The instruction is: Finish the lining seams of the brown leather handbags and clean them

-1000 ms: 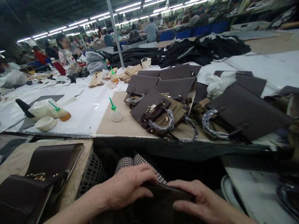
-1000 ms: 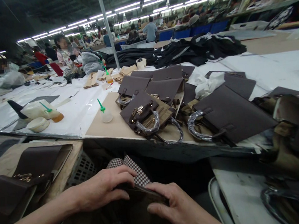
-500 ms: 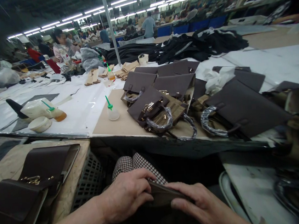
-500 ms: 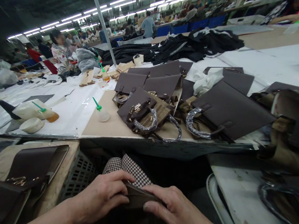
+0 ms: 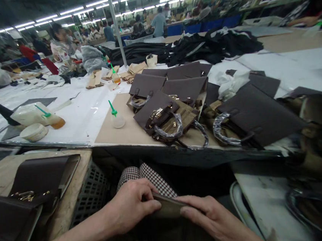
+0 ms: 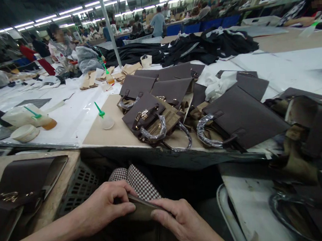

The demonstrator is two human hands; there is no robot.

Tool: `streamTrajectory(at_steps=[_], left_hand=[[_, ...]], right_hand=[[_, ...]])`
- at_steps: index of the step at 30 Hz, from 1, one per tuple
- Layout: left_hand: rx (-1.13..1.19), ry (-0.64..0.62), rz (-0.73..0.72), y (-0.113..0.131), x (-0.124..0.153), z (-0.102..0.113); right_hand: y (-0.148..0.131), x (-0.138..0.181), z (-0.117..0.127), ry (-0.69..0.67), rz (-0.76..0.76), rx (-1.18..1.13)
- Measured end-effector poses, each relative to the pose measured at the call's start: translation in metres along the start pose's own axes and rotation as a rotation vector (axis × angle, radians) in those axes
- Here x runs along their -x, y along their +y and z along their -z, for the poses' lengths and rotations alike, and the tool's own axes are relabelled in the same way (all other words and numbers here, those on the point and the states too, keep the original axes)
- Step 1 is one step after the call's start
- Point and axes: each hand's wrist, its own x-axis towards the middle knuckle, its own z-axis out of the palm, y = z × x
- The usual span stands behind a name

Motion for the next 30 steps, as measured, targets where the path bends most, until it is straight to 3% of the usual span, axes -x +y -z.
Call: streamTrajectory(at_steps=[11, 30], left_hand=[[-0.026, 0.095, -0.084, -0.003, 0.0, -0.001], [-0.121, 0.113, 0.017, -0.005, -0.007, 0.0]], right_hand=[[0.012, -0.001, -0.006, 0.059, 0.043, 0.098], [0.012, -0.005, -0.009, 0.089, 0.049, 0.075]])
